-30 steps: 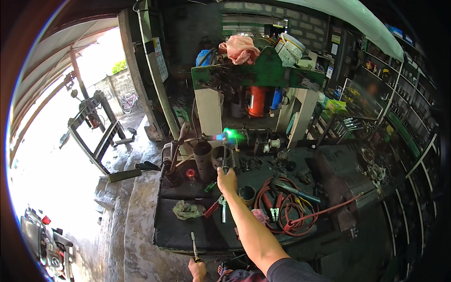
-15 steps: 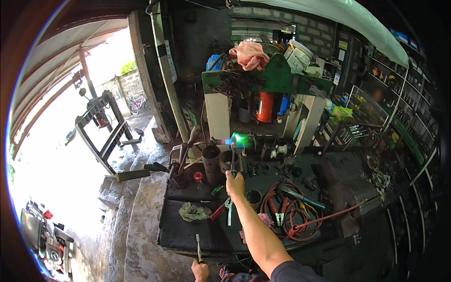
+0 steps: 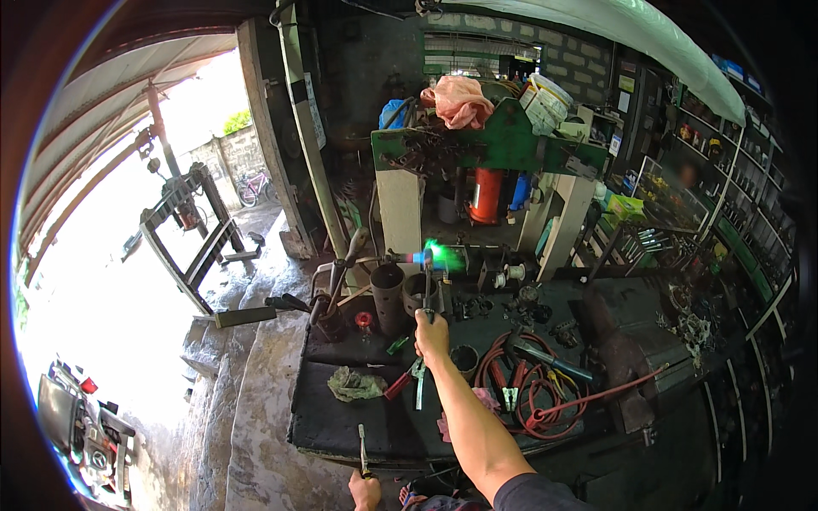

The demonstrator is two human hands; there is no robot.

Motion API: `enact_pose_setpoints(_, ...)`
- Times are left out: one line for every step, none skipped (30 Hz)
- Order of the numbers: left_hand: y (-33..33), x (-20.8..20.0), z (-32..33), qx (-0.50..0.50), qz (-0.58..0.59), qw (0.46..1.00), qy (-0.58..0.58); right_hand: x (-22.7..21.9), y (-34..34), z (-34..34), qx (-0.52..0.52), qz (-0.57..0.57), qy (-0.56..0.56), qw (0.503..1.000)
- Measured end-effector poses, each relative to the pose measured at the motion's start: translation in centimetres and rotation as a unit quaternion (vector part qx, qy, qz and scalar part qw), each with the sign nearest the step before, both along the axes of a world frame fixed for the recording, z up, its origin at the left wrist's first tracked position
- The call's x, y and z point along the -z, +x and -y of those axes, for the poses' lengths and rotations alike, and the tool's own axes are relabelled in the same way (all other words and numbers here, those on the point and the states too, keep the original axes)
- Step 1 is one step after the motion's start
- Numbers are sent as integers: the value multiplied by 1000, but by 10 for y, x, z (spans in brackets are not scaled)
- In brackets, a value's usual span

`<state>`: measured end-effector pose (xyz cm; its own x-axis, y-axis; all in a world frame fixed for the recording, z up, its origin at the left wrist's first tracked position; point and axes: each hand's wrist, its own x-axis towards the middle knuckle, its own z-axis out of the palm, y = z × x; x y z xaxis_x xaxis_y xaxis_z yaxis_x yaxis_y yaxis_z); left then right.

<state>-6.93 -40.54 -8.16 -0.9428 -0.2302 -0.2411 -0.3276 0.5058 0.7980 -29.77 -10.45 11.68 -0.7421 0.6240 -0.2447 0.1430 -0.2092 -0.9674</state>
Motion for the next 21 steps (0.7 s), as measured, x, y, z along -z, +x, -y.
enact_pose_setpoints(0, 1, 0, -3, 4, 1000, -8, -3, 1, 0, -3, -10, -3, 1000)
enact_pose_setpoints(-1, 3, 0, -6, 8, 1000, -16, -5, 3, 0, -4, -10, -8, 1000)
enact_pose_setpoints(-1, 4, 0, -5, 14, 1000, -18, -6, 3, 1, -5, -10, -13, 1000)
enact_pose_setpoints(-1, 5, 1, -4, 20, 1000, -20, -7, 3, 1, -7, -10, -16, 1000)
enact_pose_setpoints(-1, 6, 2, -4, 26, 999, -21, -8, 3, 1, -8, -11, -18, 1000)
enact_pose_setpoints(-1, 7, 2, -3, 22, 999, -27, -8, 3, 1, -9, -5, -24, 1000)
enact_pose_setpoints(-1, 8, 2, -2, 18, 999, -32, -8, 3, 0, -10, -11, -23, 1000)
enact_pose_setpoints(-1, 9, 3, -1, 15, 999, -37, -8, 3, 0, -10, -11, -25, 1000)
enact_pose_setpoints(0, 10, 3, -2, 18, 999, -30, -7, 3, 0, -11, -10, -28, 1000)
enact_pose_setpoints(0, 11, 4, -4, 22, 1000, -22, -7, 4, 0, -12, -11, -28, 999)
enact_pose_setpoints(0, 12, 4, -5, 26, 1000, -14, -6, 4, 0, -13, -13, -28, 999)
enact_pose_setpoints(0, 13, 4, -5, 18, 1000, -13, -5, 4, -1, -14, -14, -29, 999)
enact_pose_setpoints(1, 14, 4, -5, 10, 1000, -13, -5, 4, -1, -16, -14, -27, 999)
enact_pose_setpoints(1, 15, 4, -5, 2, 1000, -12, -4, 4, -2, -17, -14, -25, 999)
enact_pose_setpoints(1, 17, 4, -5, 1, 1000, -10, -3, 4, -2, -19, -14, -24, 999)
enact_pose_setpoints(0, 18, 5, -5, 0, 1000, -7, -2, 3, -2, -18, -13, -25, 999)
enact_pose_setpoints(0, 20, 5, -5, -1, 1000, -5, -2, 2, -3, -18, -13, -27, 999)
enact_pose_setpoints(0, 21, 5, -3, -2, 1000, -8, -1, 2, -3, -18, -12, -28, 999)
enact_pose_setpoints(0, 22, 6, 0, -3, 1000, -11, -1, 1, -3, -19, -12, -30, 999)
enact_pose_setpoints(-1, 23, 6, 2, -4, 1000, -14, 0, 1, -3, -20, -13, -31, 999)
enact_pose_setpoints(-1, 23, 7, 2, 1, 1000, -18, 0, 1, -3, -18, -4, -37, 999)
